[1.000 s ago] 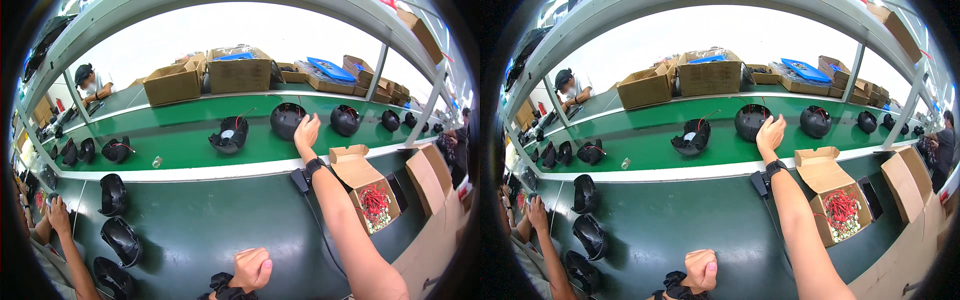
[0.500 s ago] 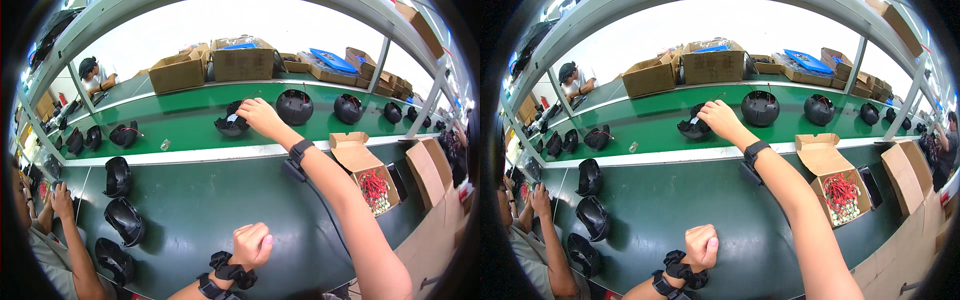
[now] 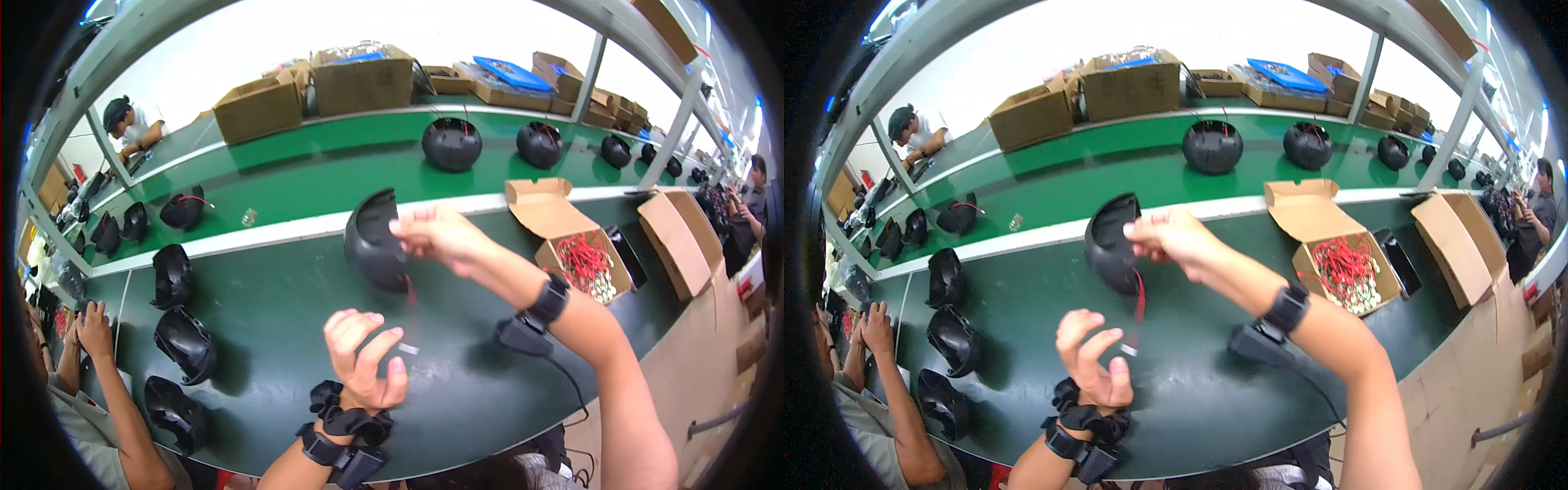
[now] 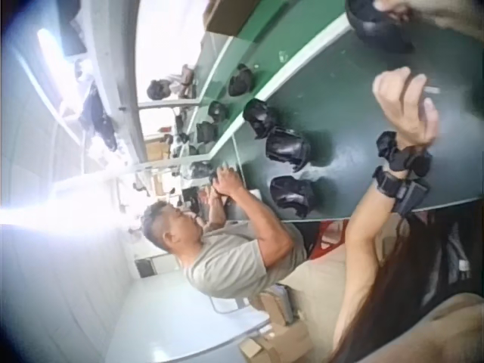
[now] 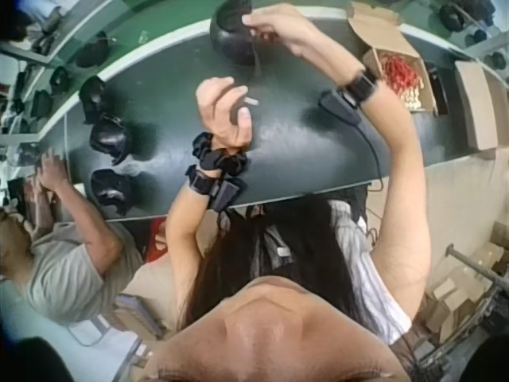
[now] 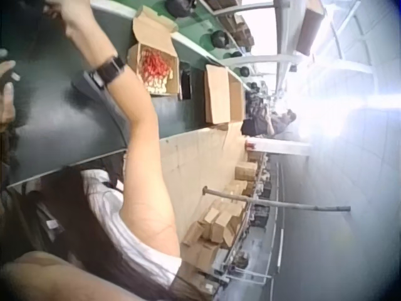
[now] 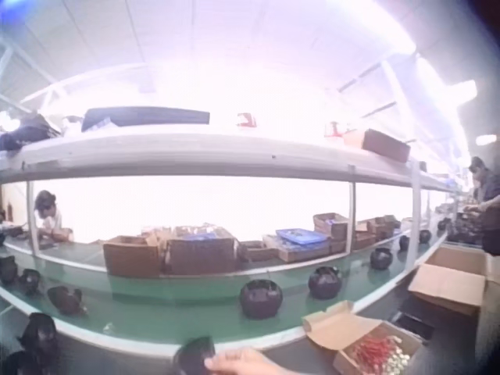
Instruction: Insert battery and connect wires inside a plastic housing on an assembly line.
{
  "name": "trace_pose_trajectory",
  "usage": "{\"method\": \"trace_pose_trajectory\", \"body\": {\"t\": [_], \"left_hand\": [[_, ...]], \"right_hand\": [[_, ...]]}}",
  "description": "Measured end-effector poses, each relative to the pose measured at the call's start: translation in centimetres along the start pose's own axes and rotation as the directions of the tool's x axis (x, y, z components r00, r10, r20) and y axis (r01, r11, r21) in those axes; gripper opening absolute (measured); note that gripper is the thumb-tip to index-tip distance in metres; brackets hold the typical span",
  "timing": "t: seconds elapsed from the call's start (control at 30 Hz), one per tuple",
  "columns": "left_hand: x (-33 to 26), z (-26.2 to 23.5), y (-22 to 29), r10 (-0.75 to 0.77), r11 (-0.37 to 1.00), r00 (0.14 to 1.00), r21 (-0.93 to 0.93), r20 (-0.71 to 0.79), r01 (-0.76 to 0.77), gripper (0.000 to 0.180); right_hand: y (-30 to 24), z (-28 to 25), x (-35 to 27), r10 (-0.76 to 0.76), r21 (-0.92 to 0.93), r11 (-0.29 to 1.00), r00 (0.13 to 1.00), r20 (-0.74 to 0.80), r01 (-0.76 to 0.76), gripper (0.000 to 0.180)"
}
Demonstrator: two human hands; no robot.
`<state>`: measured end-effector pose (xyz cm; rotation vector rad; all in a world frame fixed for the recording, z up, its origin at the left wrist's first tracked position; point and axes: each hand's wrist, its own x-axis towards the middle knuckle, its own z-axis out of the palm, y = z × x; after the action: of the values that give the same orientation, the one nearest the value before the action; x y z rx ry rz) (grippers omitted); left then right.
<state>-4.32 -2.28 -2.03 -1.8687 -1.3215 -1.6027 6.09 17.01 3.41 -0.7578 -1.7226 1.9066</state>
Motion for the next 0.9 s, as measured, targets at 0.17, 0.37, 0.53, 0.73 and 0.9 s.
{"method": "trace_pose_trajectory", "body": {"t": [0.17,0.37,0.53,0.73,0.9], "left_hand": [[2.5,-0.5,0.1,0.096,0.994,0.951,-0.070,0.292,-0.079,0.026],[1.8,1.1,-0.1,0.106,0.961,0.897,-0.274,0.429,0.018,0.028],[1.7,1.3,0.7,0.094,0.949,0.878,-0.309,0.469,0.063,0.034],[1.7,1.9,1.2,0.091,0.934,0.863,-0.344,0.497,0.100,0.026],[2.0,2.3,1.8,0.015,0.902,0.848,-0.374,0.529,0.217,0.026]], "right_hand": [[3.0,1.3,-10.3,0.283,0.291,0.908,0.954,0.103,-0.301,0.012],[2.3,1.0,-15.8,0.324,0.082,0.937,0.933,0.155,-0.339,0.035],[2.3,-0.8,-16.4,0.351,0.043,0.926,0.896,0.273,-0.376,0.030],[2.8,-1.3,-18.0,0.264,0.143,0.931,0.892,0.366,-0.335,0.024],[0.9,-2.3,-18.0,0.399,-0.106,0.917,0.882,0.250,-0.384,0.024]]}}
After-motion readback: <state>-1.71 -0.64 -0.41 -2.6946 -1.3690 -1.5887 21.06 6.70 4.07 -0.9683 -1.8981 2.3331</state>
